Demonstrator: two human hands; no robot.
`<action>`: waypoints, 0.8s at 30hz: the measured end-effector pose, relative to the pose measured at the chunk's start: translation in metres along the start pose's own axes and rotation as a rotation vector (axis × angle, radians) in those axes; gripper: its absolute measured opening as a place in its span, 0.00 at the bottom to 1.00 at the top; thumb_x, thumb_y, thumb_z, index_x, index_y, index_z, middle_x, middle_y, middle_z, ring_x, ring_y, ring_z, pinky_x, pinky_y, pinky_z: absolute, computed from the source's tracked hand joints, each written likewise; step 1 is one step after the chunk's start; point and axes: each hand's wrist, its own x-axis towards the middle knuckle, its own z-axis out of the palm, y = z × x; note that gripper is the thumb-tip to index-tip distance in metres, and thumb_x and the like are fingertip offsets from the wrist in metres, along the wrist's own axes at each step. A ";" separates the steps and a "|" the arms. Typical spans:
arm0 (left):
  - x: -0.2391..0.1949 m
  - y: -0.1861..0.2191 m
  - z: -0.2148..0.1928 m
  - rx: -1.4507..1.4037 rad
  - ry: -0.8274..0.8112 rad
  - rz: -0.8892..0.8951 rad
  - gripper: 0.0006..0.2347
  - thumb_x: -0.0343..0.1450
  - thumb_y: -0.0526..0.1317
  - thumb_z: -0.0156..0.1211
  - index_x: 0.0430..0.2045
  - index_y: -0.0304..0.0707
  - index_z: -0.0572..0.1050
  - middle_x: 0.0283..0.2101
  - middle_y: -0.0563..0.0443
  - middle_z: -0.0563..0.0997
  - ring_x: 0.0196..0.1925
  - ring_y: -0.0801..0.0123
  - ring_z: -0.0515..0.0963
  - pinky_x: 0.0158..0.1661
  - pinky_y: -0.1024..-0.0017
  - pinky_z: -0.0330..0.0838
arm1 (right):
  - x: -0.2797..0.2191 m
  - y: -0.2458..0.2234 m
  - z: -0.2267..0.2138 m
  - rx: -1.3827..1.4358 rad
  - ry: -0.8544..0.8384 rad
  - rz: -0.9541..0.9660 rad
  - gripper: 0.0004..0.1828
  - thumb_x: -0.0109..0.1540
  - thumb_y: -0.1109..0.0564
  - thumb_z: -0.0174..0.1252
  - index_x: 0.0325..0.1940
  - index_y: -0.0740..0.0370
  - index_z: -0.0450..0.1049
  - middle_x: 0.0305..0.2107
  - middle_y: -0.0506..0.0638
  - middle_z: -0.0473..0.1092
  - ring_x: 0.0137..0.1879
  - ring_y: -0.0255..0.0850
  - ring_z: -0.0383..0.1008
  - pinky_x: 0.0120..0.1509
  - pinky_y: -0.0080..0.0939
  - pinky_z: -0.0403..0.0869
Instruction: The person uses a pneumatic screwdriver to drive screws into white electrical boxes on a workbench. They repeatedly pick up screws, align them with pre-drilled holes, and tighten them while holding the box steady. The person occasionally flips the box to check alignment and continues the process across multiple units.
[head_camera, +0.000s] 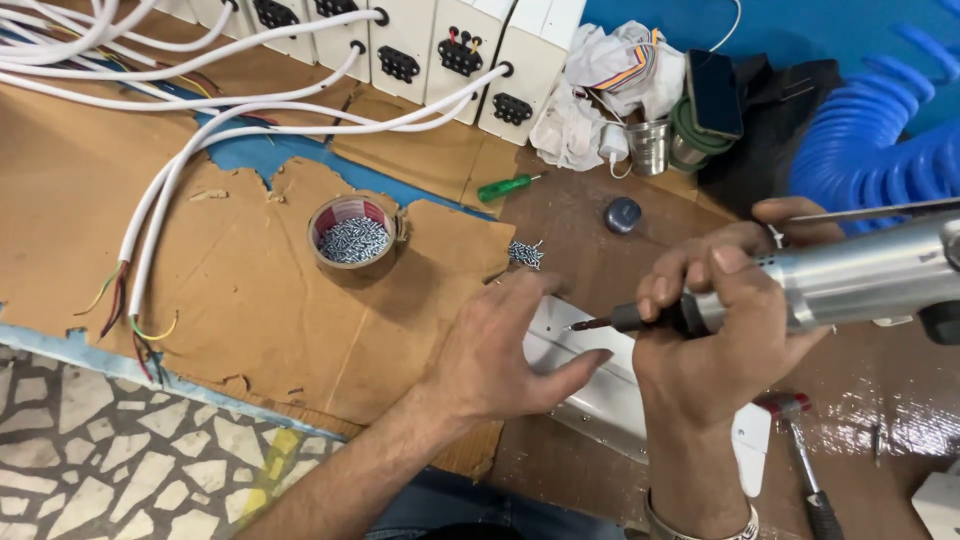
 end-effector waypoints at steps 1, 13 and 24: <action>-0.001 -0.001 0.002 -0.002 -0.003 -0.004 0.28 0.63 0.47 0.78 0.51 0.31 0.71 0.42 0.39 0.80 0.44 0.50 0.84 0.42 0.59 0.79 | 0.000 0.003 0.000 -0.003 0.003 0.003 0.19 0.67 0.70 0.53 0.60 0.67 0.59 0.27 0.51 0.61 0.25 0.40 0.65 0.25 0.40 0.67; 0.000 -0.006 0.009 -0.097 0.134 0.022 0.19 0.65 0.38 0.75 0.41 0.30 0.68 0.36 0.43 0.80 0.38 0.55 0.86 0.37 0.65 0.79 | -0.002 0.016 0.011 -0.106 -0.092 0.088 0.19 0.63 0.73 0.50 0.58 0.69 0.59 0.24 0.52 0.61 0.24 0.38 0.63 0.25 0.40 0.69; 0.004 -0.007 0.010 -0.068 0.139 -0.018 0.12 0.63 0.33 0.68 0.35 0.31 0.71 0.32 0.42 0.79 0.36 0.50 0.82 0.36 0.60 0.76 | 0.004 0.028 0.007 -0.083 -0.234 0.101 0.17 0.66 0.69 0.55 0.58 0.70 0.60 0.22 0.52 0.63 0.21 0.35 0.60 0.27 0.36 0.67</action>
